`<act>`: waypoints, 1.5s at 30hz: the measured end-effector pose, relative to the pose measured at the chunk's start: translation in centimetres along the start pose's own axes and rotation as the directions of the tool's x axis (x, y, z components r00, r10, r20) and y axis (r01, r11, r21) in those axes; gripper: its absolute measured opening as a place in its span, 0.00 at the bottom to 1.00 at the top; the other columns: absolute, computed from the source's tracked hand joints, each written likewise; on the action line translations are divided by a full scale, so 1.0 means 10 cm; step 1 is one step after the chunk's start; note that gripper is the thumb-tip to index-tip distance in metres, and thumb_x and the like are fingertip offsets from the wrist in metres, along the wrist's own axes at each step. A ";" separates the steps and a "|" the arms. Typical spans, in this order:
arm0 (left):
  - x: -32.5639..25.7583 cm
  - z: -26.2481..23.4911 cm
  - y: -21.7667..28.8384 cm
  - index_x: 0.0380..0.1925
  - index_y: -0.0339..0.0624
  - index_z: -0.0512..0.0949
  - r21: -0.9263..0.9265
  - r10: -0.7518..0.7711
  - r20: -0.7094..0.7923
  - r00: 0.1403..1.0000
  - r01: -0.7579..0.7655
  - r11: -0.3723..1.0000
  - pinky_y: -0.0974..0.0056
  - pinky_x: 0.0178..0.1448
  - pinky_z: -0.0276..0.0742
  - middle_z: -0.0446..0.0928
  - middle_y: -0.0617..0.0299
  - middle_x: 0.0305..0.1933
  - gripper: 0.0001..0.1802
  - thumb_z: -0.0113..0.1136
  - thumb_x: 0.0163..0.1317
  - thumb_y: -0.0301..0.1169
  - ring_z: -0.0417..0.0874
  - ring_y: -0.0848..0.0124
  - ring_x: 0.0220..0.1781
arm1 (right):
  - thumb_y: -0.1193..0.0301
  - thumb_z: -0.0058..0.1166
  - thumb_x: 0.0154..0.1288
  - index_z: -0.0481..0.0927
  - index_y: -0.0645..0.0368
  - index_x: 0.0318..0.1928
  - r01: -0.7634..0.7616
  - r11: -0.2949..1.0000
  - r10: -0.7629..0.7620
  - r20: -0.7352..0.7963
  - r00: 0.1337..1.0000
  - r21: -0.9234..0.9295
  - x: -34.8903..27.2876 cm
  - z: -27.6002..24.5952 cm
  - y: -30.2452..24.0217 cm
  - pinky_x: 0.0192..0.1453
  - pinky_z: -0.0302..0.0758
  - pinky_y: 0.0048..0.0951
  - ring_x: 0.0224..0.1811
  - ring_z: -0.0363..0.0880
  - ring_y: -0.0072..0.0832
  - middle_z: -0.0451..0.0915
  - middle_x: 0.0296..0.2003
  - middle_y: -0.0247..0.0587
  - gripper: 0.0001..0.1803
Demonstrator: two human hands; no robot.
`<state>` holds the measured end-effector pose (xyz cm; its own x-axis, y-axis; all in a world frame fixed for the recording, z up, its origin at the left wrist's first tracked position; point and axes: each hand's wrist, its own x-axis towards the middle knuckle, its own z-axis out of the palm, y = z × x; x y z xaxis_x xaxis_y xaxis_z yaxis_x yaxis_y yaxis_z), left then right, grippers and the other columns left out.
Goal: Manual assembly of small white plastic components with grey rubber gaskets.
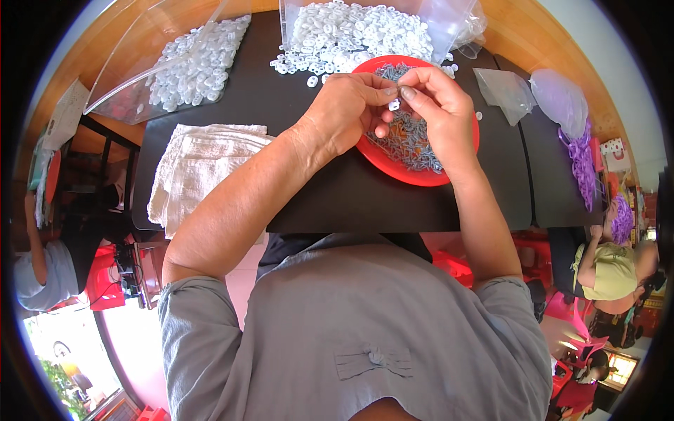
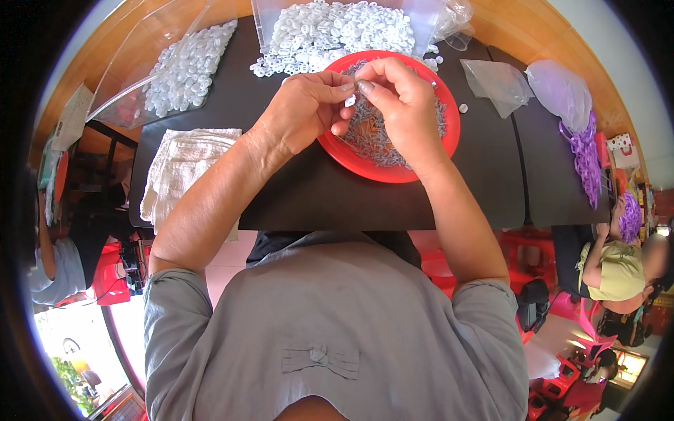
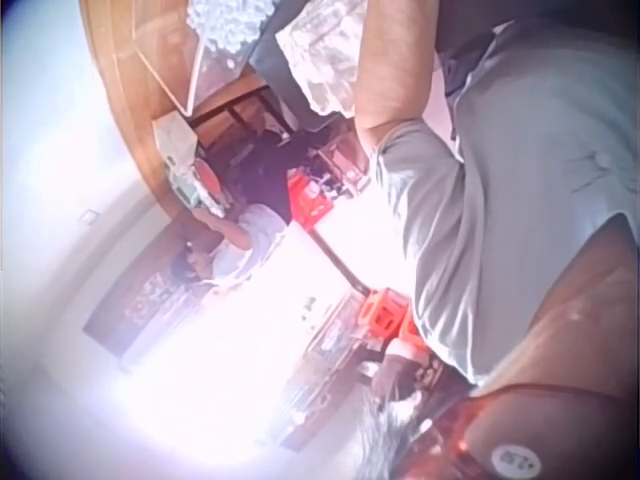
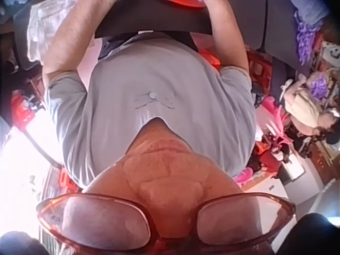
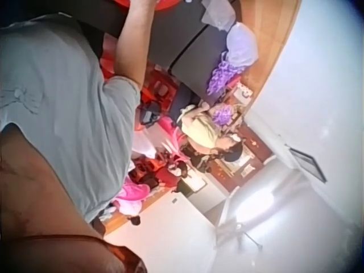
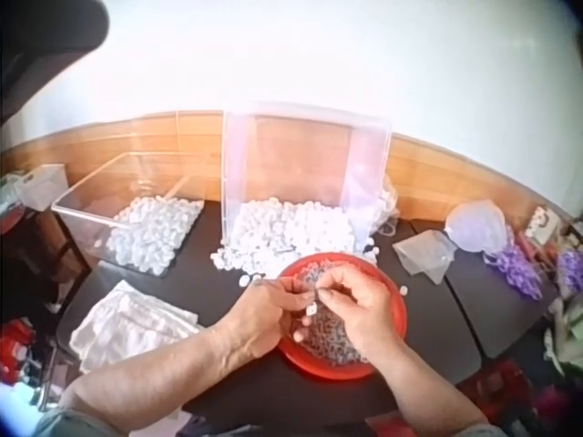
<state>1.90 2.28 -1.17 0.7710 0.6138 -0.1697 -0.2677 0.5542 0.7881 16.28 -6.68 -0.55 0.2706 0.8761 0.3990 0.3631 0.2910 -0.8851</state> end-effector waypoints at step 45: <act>-0.08 0.14 0.03 0.36 0.33 0.77 0.254 0.278 -0.093 0.956 -0.247 0.935 0.71 0.28 0.70 0.76 0.62 0.28 0.05 0.60 0.64 0.25 0.75 0.75 0.26 | 0.79 0.55 0.64 0.81 0.65 0.41 -0.095 0.941 0.146 -0.134 0.980 0.325 0.05 0.14 -0.05 0.35 0.72 0.21 0.32 0.79 0.21 0.82 0.33 0.36 0.05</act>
<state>2.03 1.20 -0.02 0.6094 0.7929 0.0017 -0.2938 0.2238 0.9293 14.97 -5.86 -0.20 0.4375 0.8497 0.2943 0.0261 0.3152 -0.9487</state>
